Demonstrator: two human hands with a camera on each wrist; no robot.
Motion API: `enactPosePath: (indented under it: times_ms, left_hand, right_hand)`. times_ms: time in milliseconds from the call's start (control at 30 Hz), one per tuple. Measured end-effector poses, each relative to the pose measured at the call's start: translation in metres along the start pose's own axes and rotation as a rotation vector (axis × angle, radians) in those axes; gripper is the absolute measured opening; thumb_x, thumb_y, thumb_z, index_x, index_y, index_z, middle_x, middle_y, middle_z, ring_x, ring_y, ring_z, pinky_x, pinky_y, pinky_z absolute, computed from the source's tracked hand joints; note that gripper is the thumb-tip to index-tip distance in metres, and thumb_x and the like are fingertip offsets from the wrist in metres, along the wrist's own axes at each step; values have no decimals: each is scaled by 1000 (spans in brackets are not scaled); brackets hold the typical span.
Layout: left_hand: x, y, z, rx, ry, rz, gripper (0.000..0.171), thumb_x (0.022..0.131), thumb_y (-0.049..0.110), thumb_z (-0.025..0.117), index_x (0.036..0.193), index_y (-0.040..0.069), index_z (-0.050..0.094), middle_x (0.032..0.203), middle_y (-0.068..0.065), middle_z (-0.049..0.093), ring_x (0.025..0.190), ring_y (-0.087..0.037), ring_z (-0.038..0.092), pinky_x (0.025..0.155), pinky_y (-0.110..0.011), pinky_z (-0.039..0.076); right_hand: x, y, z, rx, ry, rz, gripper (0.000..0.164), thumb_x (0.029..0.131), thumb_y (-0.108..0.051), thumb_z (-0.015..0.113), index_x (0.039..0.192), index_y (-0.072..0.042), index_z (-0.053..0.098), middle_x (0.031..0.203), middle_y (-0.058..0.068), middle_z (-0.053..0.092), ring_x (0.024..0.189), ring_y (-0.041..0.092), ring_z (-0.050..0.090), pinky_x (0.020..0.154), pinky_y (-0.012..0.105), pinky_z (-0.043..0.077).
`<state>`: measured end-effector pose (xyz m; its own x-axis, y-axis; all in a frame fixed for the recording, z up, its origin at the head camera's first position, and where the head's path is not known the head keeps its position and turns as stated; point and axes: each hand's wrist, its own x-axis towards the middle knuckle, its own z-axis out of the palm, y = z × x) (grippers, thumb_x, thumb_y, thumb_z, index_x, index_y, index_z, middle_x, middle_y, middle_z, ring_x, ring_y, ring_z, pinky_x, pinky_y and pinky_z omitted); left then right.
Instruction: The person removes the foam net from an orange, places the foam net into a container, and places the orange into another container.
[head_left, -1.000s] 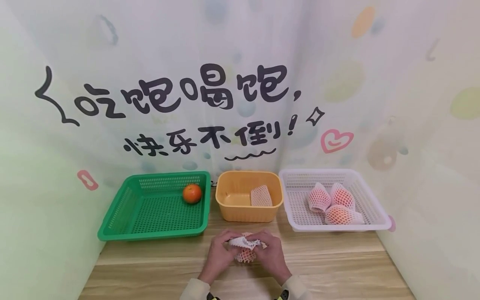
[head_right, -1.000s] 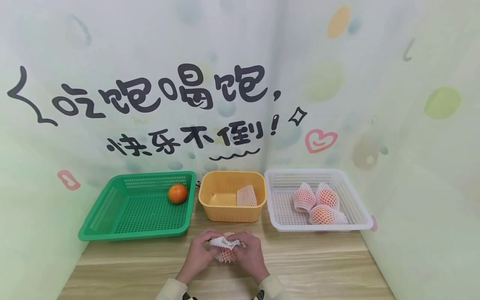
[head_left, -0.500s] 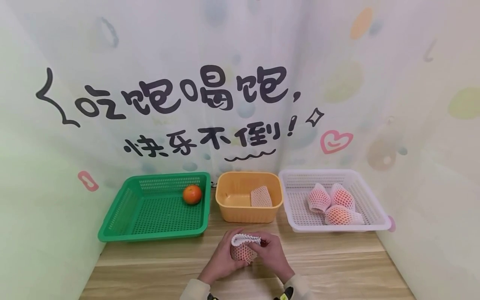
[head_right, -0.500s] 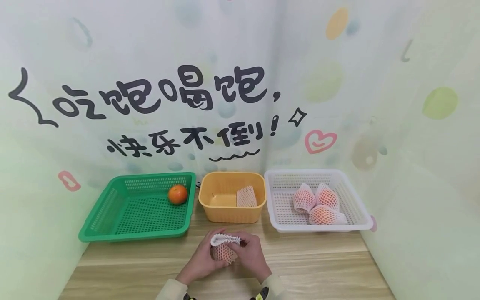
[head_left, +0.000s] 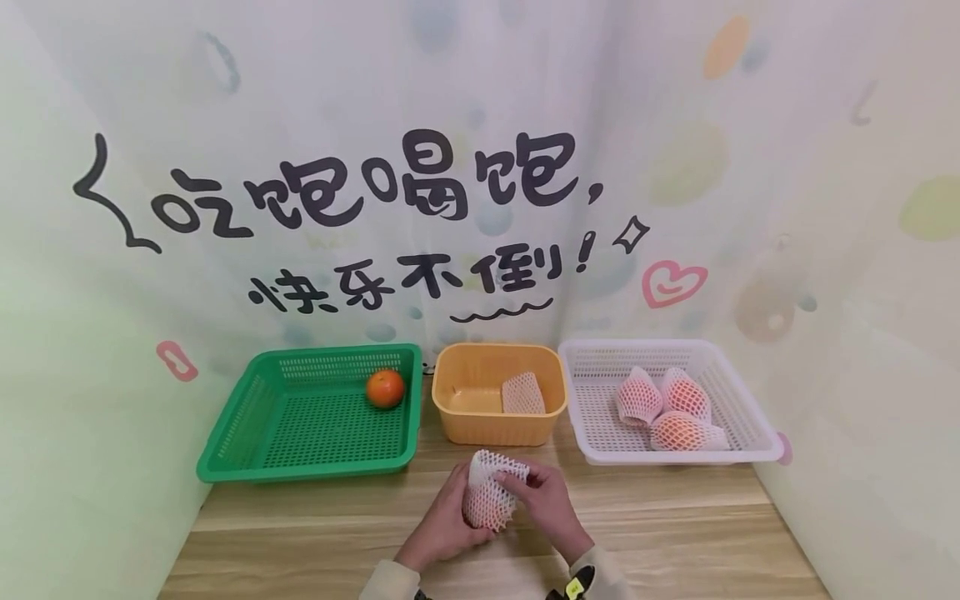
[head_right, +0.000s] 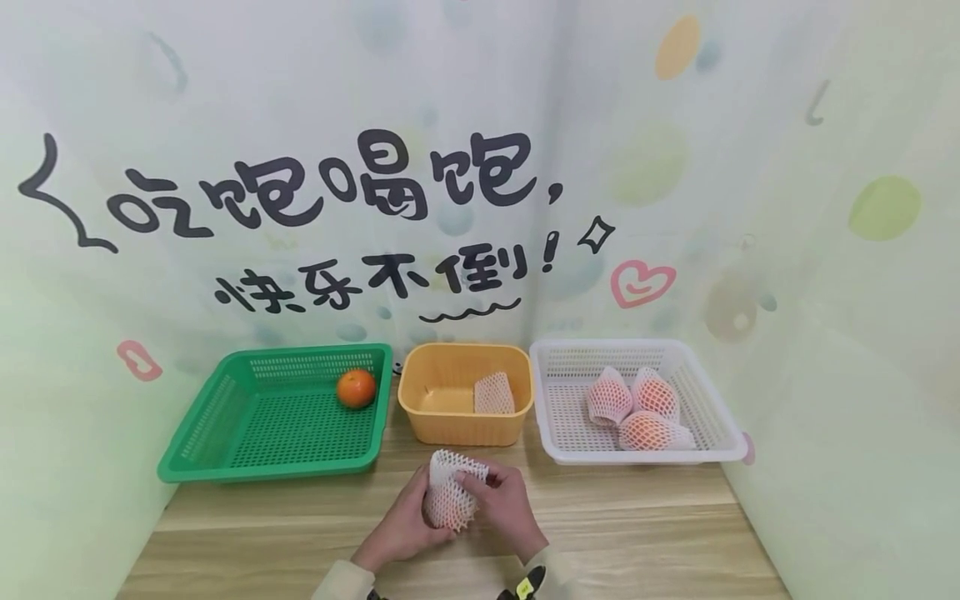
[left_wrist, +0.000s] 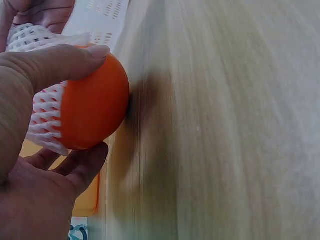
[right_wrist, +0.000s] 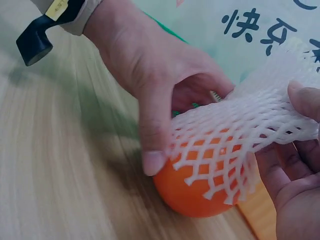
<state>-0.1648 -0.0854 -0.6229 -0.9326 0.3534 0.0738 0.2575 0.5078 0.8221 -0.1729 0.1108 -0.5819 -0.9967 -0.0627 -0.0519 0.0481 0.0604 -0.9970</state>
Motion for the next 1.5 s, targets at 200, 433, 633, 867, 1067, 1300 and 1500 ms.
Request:
enactPosePath:
  times_ms: [200,433,633,867,1067,1300,1500]
  left_hand:
    - [-1,-2,1,31,14,22,107,69,21,94,156,13,33,148,-4,48,135,-26,51,115,-55,43]
    - [1,1,-3,23,-2,1,96,68,16,92,150,13,43,141,-1,52,130,-25,53,114,-55,43]
    - [1,2,-5,58,0,31,91,67,15,93,146,14,47,140,-2,51,129,-26,54,111,-55,46]
    - [0,1,-5,51,12,50,82,65,9,92,136,21,53,132,2,52,124,-22,56,107,-52,48]
    - [1,1,-4,47,-5,30,82,66,10,92,137,22,53,132,4,52,124,-21,55,108,-51,48]
    - [2,1,-3,53,-7,45,83,66,9,93,137,22,52,133,3,52,124,-21,55,107,-52,47]
    - [2,1,-3,44,-14,41,83,67,9,93,139,21,52,136,1,51,127,-25,54,108,-56,46]
  right_hand:
    - [4,-18,-8,-5,-26,-17,26,88,-18,81,104,1,77,94,12,76,80,7,66,72,22,55]
    - [15,-54,-20,-92,-37,-95,26,88,-20,82,109,-5,75,95,7,75,83,8,66,73,23,56]
    - [35,-87,-32,-185,-9,-131,25,88,-30,82,101,-9,76,87,4,73,78,12,62,68,23,53]
    - [67,-118,-42,-197,16,-72,36,90,-38,79,108,-8,75,93,6,73,81,14,62,73,27,53]
    - [97,-131,-47,-216,28,-49,36,92,-35,78,112,-6,74,93,5,74,78,12,61,71,28,51]
    - [129,-134,-47,-271,22,31,35,95,-37,74,117,-10,73,103,7,74,87,18,63,80,32,52]
    - [149,-123,-45,-318,11,82,37,98,-39,70,119,-9,71,108,10,71,94,23,62,80,28,51]
